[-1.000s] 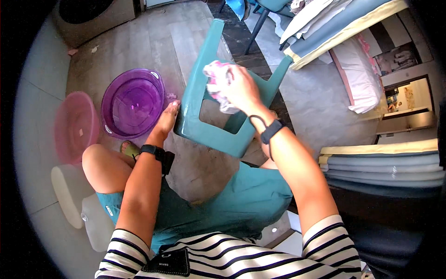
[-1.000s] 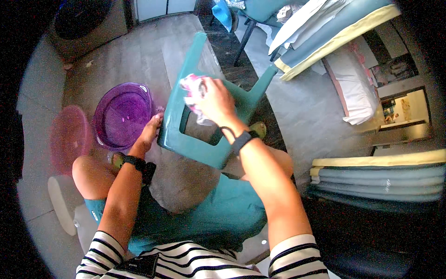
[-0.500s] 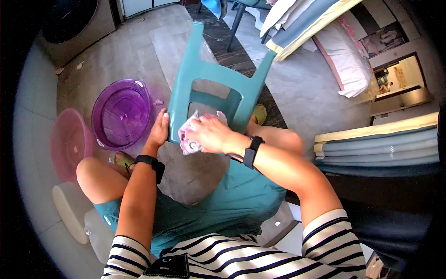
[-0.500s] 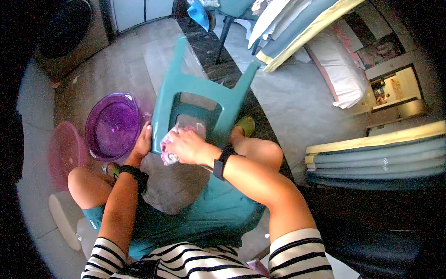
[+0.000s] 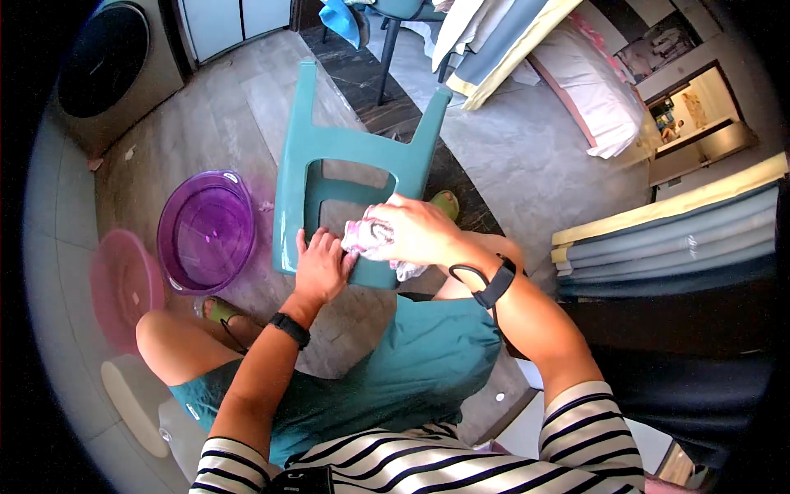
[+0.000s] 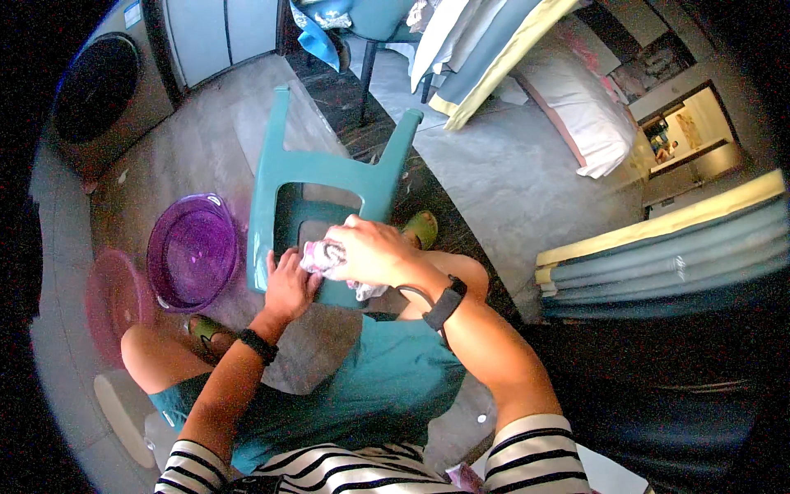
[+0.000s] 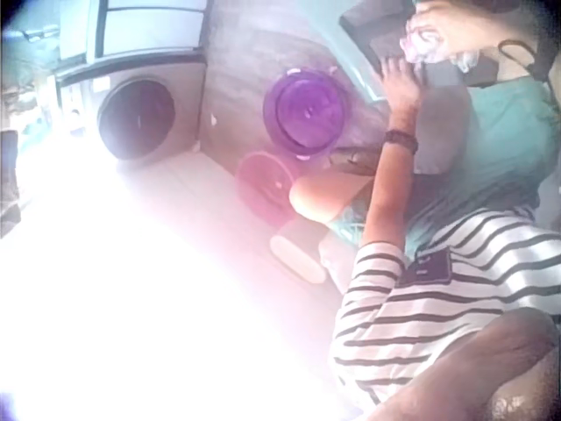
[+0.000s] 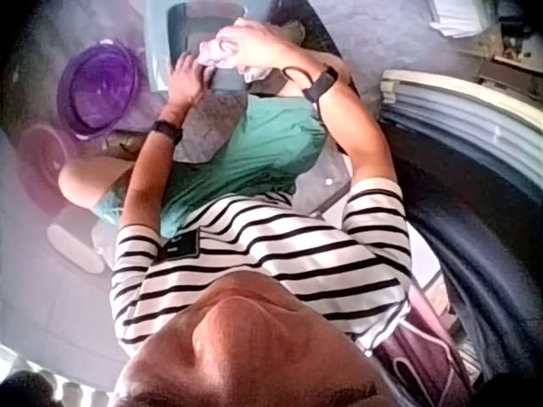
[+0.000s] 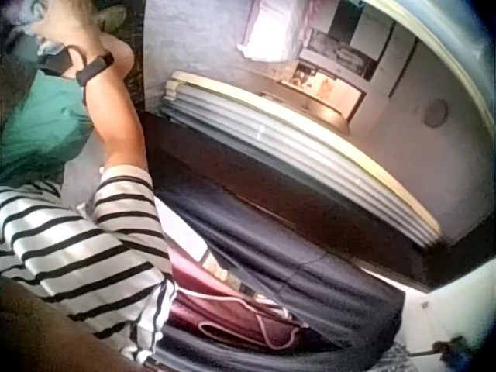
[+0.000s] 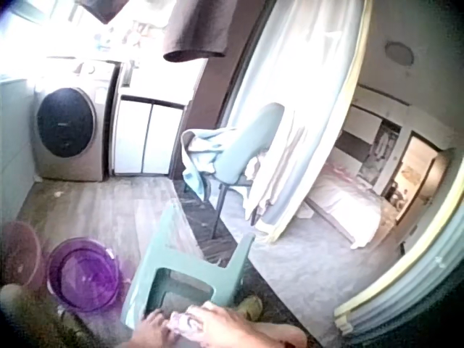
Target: The person wipes a plastic stool with a cloth, rotating it to clean all sides and the underside. They then unscrew the cap from a large plastic bottle and pour liquid into the cap.
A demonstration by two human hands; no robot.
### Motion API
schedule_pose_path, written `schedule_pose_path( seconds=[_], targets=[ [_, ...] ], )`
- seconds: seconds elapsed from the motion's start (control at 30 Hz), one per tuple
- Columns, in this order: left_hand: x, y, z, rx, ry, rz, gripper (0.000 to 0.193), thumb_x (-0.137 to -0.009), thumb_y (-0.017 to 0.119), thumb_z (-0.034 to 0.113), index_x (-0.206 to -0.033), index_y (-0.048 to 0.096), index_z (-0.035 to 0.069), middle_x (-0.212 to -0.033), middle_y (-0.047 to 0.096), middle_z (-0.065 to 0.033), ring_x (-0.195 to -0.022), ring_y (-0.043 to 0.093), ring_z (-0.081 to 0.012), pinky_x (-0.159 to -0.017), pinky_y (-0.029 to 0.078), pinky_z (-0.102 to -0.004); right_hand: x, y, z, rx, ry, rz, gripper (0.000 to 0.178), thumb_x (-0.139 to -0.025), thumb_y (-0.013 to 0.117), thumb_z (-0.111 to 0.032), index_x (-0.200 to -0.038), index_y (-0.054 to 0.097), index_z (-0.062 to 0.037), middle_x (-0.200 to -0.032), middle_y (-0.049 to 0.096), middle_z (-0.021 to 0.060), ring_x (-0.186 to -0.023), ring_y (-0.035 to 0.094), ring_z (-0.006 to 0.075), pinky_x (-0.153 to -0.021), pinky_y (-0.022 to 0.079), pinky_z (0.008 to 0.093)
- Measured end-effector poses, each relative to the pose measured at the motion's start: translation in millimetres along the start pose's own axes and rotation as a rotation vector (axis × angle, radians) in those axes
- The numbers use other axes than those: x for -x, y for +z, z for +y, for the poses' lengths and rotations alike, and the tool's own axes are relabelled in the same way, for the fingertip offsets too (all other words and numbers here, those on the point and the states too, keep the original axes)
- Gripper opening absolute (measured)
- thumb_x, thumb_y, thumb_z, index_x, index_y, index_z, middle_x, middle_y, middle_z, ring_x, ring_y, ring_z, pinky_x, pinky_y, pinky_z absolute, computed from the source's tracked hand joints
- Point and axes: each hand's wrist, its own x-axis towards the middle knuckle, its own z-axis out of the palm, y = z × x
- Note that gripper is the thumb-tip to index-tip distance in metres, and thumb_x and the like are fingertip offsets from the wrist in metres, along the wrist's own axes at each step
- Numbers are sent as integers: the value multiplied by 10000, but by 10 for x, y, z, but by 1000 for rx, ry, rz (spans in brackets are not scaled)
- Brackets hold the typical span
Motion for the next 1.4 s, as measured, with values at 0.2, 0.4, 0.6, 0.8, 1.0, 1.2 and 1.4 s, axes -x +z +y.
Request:
schedule_pose_path(
  seconds=[0.2, 0.4, 0.6, 0.8, 1.0, 1.2, 1.4],
  targets=[
    [-12, -69, -420, -27, 163, 15, 218, -790, 564, 225, -939, 529, 70, -1007, 515, -99, -1098, 475, -271, -1027, 188, -638, 40, 308, -214, 142, -225, 79, 508, -641, 762, -202, -1104, 560, -144, -1035, 536, 90, -972, 576, 294, -783, 513, 409],
    [-67, -200, -570, -5, 236, -52, 192, -832, 521, 156, -997, 553, 63, -1056, 544, -94, -1177, 456, -275, -1051, 175, -605, -18, 992, -268, 191, -345, 29, 556, -618, 785, -213, -1101, 536, -101, -1065, 490, 116, -973, 537, 302, -780, 515, 406],
    [-65, -235, -484, 3, 145, -84, 129, -841, 500, 189, -854, 563, 77, -925, 559, -71, -1044, 513, -253, -1046, 191, -615, -44, 1080, -215, 133, -350, 25, 473, -609, 799, -221, -1002, 563, -100, -1066, 485, 123, -999, 526, 319, -758, 503, 423],
    [-81, -183, -557, 59, 69, 88, 230, -826, 555, 241, -650, 564, 93, -693, 554, -60, -784, 561, -246, -1037, 226, -561, -247, 857, 84, 64, -220, 102, 398, -682, 724, -256, -1027, 555, -153, -985, 496, 105, -936, 557, 303, -718, 509, 433],
    [-115, -222, -458, 51, 76, 99, 284, -826, 588, 269, -602, 552, 96, -640, 552, -49, -731, 564, -235, -1024, 247, -544, -469, 277, 713, 90, 234, 395, 437, -702, 733, -246, -1094, 551, -177, -1027, 534, 117, -971, 563, 342, -813, 481, 463],
    [-114, -236, -382, 73, 60, 97, 260, -792, 598, 253, -583, 556, 104, -621, 546, -36, -722, 559, -222, -1017, 262, -546, -588, 224, 810, 29, 574, 542, 481, -732, 712, -281, -1146, 536, -110, -1049, 540, 182, -1000, 563, 370, -834, 469, 464],
    [-87, -215, -369, 77, 44, 93, 236, -766, 615, 252, -583, 567, 110, -609, 523, -33, -737, 554, -215, -1011, 273, -543, -438, 379, 729, 117, 387, 370, 464, -739, 692, -324, -1131, 541, -127, -1022, 554, 175, -929, 595, 372, -775, 487, 481]
  ],
)
